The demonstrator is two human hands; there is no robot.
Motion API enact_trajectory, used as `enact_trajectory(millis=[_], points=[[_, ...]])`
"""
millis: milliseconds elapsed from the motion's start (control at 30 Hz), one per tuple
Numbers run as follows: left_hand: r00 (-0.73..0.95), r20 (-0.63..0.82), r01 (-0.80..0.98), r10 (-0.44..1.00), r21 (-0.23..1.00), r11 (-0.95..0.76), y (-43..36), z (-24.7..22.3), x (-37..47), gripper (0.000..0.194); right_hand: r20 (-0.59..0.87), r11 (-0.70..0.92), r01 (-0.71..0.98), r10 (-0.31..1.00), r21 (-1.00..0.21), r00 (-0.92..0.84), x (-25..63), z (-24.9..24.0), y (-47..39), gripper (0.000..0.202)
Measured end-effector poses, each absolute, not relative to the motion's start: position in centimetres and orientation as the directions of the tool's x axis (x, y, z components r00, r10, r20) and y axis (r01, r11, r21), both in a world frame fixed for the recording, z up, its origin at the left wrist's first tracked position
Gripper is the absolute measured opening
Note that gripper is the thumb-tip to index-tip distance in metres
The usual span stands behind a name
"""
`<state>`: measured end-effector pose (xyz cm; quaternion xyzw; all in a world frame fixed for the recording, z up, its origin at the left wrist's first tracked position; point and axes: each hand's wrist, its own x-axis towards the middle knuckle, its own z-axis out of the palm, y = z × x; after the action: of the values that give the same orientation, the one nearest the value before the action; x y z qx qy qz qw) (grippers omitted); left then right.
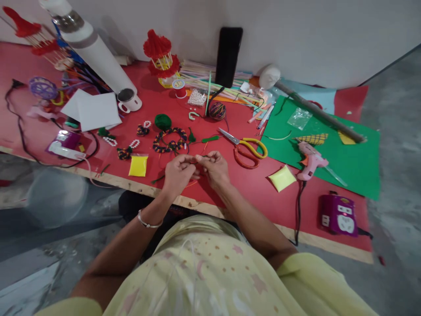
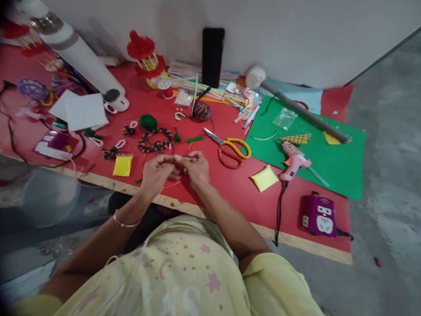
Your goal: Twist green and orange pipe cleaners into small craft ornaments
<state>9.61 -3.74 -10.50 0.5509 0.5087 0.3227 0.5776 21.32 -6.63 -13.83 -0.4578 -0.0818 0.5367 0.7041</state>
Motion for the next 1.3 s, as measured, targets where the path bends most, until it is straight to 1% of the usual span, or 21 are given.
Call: enact_trajectory(millis=[33, 100, 167, 233, 300, 467, 633, 733, 833, 900, 967, 1100, 1200, 1233, 1300], points=[[0.281, -0.229, 0.19, 0.932, 0.965, 0.179, -3.6, -10.5, 9.7, 0.023, -0.376, 0.004, -0.68, 0.831, -0.733, 0.41, 21.3, -13.8, -6.6, 0.054], [0.294, -0.163, 0.234, 0.942, 0.968, 0.095, -3.6, -10.7, 9.9, 0.029, -0.38, 0.004, -0.69, 0.832, -0.724, 0.404, 21.3, -13.7, -6.6, 0.055], [0.292, -0.076, 0.272, 0.953, 0.962, -0.006, -3.7, -11.1, 10.0, 0.025, -0.389, 0.006, -0.709, 0.833, -0.706, 0.394, 21.3, -13.7, -6.6, 0.055], [0.275, -0.021, 0.276, 0.961, 0.959, -0.058, -3.8, -11.5, 10.0, 0.019, -0.4, 0.006, -0.725, 0.831, -0.689, 0.387, 21.4, -13.7, -6.6, 0.054], [0.27, 0.005, 0.271, 0.963, 0.959, -0.081, -4.0, -11.8, 10.0, 0.017, -0.417, -0.002, -0.74, 0.827, -0.673, 0.377, 21.4, -13.7, -6.6, 0.054], [0.277, 0.013, 0.29, 0.961, 0.952, -0.096, -3.9, -12.1, 9.6, 0.017, -0.447, -0.006, -0.796, 0.83, -0.605, 0.334, 21.3, -14.0, -6.5, 0.053], [0.31, 0.097, 0.345, 0.946, 0.916, -0.207, -3.8, -12.2, 9.4, 0.018, -0.445, 0.017, -0.828, 0.837, -0.561, 0.319, 21.3, -13.7, -6.5, 0.05], [0.312, 0.157, 0.388, 0.937, 0.879, -0.276, -3.9, -11.9, 9.4, 0.015, -0.449, 0.019, -0.819, 0.829, -0.573, 0.334, 21.4, -13.6, -6.5, 0.051], [0.321, 0.161, 0.395, 0.933, 0.873, -0.286, -3.9, -11.5, 9.3, 0.014, -0.427, 0.02, -0.757, 0.816, -0.653, 0.39, 21.4, -13.6, -6.6, 0.051], [0.309, 0.111, 0.392, 0.944, 0.89, -0.233, -3.8, -11.4, 9.4, 0.014, -0.389, 0.031, -0.693, 0.81, -0.72, 0.44, 21.4, -13.7, -6.7, 0.049], [0.285, 0.03, 0.36, 0.958, 0.923, -0.136, -3.7, -11.5, 9.5, 0.015, -0.344, 0.044, -0.628, 0.806, -0.777, 0.482, 21.3, -13.7, -6.9, 0.048], [0.221, -0.186, 0.18, 0.957, 0.973, 0.147, -3.4, -11.8, 10.0, 0.016, -0.272, 0.051, -0.507, 0.796, -0.861, 0.541, 21.4, -13.8, -7.0, 0.046], [0.189, -0.389, 0.025, 0.902, 0.92, 0.392, -3.2, -11.5, 10.5, 0.022, -0.268, 0.042, -0.486, 0.792, -0.873, 0.549, 21.5, -13.7, -7.1, 0.044], [0.202, -0.432, -0.018, 0.879, 0.896, 0.445, -3.2, -11.3, 10.7, 0.024, -0.273, 0.042, -0.492, 0.789, -0.869, 0.55, 21.5, -13.7, -7.2, 0.044], [0.233, -0.462, -0.088, 0.856, 0.866, 0.492, -3.1, -11.1, 10.8, 0.025, -0.294, 0.038, -0.526, 0.793, -0.85, 0.533, 21.5, -13.5, -7.5, 0.043]])
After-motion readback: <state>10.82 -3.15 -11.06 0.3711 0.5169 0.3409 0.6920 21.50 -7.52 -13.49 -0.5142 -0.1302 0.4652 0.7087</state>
